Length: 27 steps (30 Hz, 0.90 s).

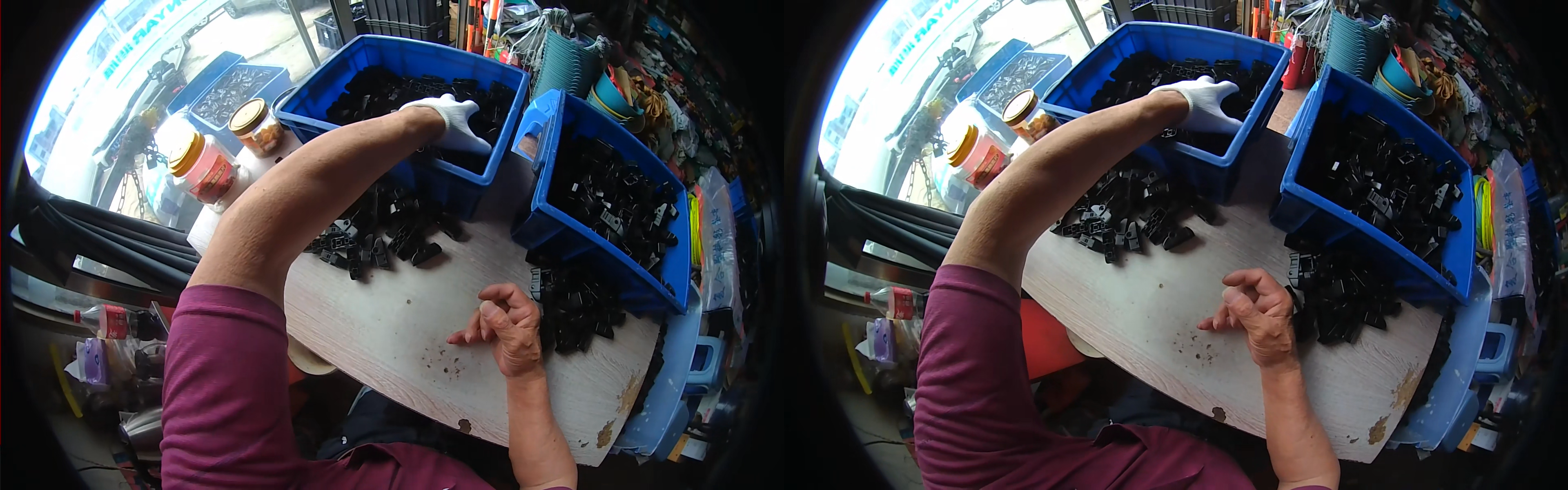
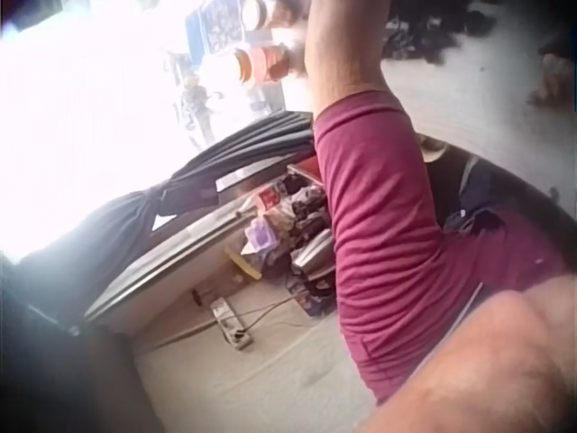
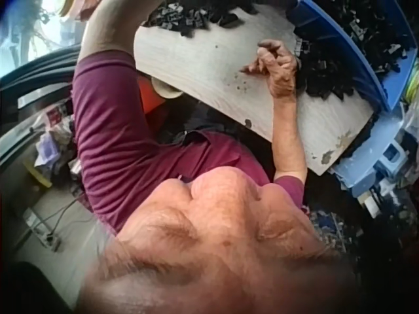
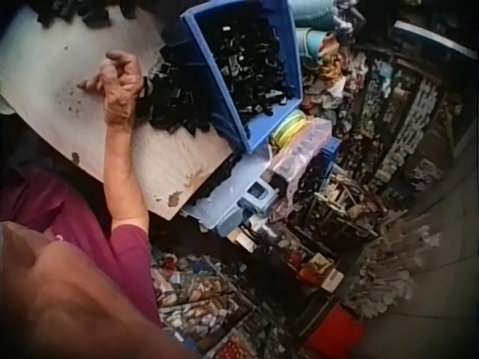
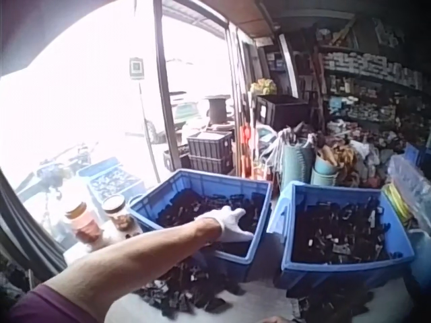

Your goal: Sorting and inspecting small black plastic hardware components on a workbench from storage bins.

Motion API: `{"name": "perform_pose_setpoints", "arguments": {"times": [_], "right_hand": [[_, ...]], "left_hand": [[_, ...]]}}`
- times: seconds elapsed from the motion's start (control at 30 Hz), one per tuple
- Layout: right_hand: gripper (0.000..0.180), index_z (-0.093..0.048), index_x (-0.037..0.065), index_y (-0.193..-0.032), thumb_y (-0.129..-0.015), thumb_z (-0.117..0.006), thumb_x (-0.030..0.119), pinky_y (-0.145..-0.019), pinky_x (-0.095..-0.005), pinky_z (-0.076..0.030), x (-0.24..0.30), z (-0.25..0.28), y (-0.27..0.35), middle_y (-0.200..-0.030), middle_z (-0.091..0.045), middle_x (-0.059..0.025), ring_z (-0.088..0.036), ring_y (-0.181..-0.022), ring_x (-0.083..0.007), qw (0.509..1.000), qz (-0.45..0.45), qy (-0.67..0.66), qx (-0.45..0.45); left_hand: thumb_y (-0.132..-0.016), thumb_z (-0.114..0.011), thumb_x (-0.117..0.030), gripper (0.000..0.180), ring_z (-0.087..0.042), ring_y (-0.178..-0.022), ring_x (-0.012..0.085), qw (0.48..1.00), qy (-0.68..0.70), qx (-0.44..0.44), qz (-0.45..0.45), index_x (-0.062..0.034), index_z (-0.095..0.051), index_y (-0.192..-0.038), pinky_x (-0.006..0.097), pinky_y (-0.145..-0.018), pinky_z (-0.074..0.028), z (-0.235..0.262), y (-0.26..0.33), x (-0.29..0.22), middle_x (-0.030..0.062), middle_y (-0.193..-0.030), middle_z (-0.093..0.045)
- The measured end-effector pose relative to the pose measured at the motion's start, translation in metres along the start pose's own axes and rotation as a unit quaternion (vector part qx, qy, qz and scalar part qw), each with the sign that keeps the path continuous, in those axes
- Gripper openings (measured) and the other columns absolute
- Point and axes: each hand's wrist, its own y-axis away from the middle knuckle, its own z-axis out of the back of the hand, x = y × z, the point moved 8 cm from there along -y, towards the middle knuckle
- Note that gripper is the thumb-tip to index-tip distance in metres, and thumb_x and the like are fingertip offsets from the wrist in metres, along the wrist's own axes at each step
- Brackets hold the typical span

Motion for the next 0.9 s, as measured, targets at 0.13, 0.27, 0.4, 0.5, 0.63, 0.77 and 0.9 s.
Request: {"name": "perform_pose_setpoints", "arguments": {"times": [0.13,0.27,0.4,0.5,0.63,0.77,0.9], "right_hand": [[0.018,-0.062,-0.001,-0.111,-0.099,-0.067,0.011,-0.071,-0.0565,-0.065,0.001,0.003,0.002,-0.067,-0.052,-0.0032,-0.063,-0.064,-0.0186,1.0,0.002,-0.011,-0.005],[0.019,-0.062,0.0,-0.11,-0.099,-0.068,0.013,-0.071,-0.0619,-0.064,0.0,0.004,0.001,-0.064,-0.05,-0.0041,-0.064,-0.063,-0.0211,1.0,0.004,-0.007,-0.002],[0.018,-0.061,0.0,-0.11,-0.099,-0.067,0.013,-0.071,-0.0619,-0.064,0.0,0.002,0.0,-0.064,-0.05,-0.0039,-0.064,-0.063,-0.0213,1.0,0.008,0.0,0.0],[0.018,-0.06,0.0,-0.111,-0.099,-0.066,0.012,-0.071,-0.0618,-0.064,-0.001,0.002,0.0,-0.064,-0.05,-0.0039,-0.064,-0.064,-0.0212,1.0,0.002,0.004,-0.002],[0.017,-0.06,0.0,-0.111,-0.099,-0.065,0.011,-0.071,-0.0617,-0.065,-0.001,0.003,0.001,-0.064,-0.05,-0.0039,-0.064,-0.064,-0.0208,1.0,0.002,-0.005,-0.001],[0.016,-0.06,0.0,-0.111,-0.099,-0.065,0.01,-0.071,-0.0613,-0.065,-0.001,0.002,0.0,-0.065,-0.05,-0.0037,-0.064,-0.064,-0.0203,1.0,0.002,-0.005,-0.001],[0.016,-0.061,0.0,-0.11,-0.099,-0.065,0.01,-0.07,-0.0603,-0.065,0.0,0.003,0.0,-0.065,-0.05,-0.0035,-0.064,-0.063,-0.0198,1.0,0.006,0.001,-0.002]], "left_hand": [[-0.08,-0.07,-0.048,0.077,-0.057,-0.132,0.0392,0.998,-0.06,0.001,-0.011,-0.0158,-0.052,-0.148,0.052,-0.102,-0.054,0.005,0.003,-0.013,0.0228,-0.146,-0.051],[-0.079,-0.071,-0.041,0.071,-0.065,-0.122,0.0376,0.998,-0.066,-0.006,-0.023,-0.0138,-0.056,-0.143,0.049,-0.099,-0.056,0.007,0.001,-0.012,0.0223,-0.135,-0.062],[-0.076,-0.075,-0.039,0.075,-0.068,-0.116,0.0372,0.997,-0.046,-0.006,-0.058,-0.0135,-0.056,-0.144,0.045,-0.098,-0.056,0.005,-0.004,-0.01,0.0226,-0.125,-0.07],[-0.074,-0.077,-0.037,0.081,-0.068,-0.116,0.0378,0.997,-0.035,-0.005,-0.067,-0.0138,-0.053,-0.147,0.045,-0.098,-0.056,0.001,-0.006,-0.009,0.0236,-0.126,-0.069],[-0.075,-0.076,-0.033,0.079,-0.067,-0.118,0.0378,0.996,-0.037,-0.013,-0.079,-0.0143,-0.053,-0.148,0.045,-0.1,-0.055,0.001,-0.006,-0.012,0.0218,-0.13,-0.067],[-0.075,-0.075,-0.031,0.077,-0.067,-0.119,0.0377,0.995,-0.033,-0.039,-0.088,-0.0159,-0.054,-0.148,0.045,-0.101,-0.055,0.007,-0.008,-0.011,0.0206,-0.131,-0.067],[-0.077,-0.072,-0.026,0.069,-0.066,-0.121,0.036,0.996,-0.022,-0.05,-0.068,-0.0205,-0.059,-0.145,0.044,-0.101,-0.055,0.014,-0.006,-0.013,0.0159,-0.132,-0.068]]}}
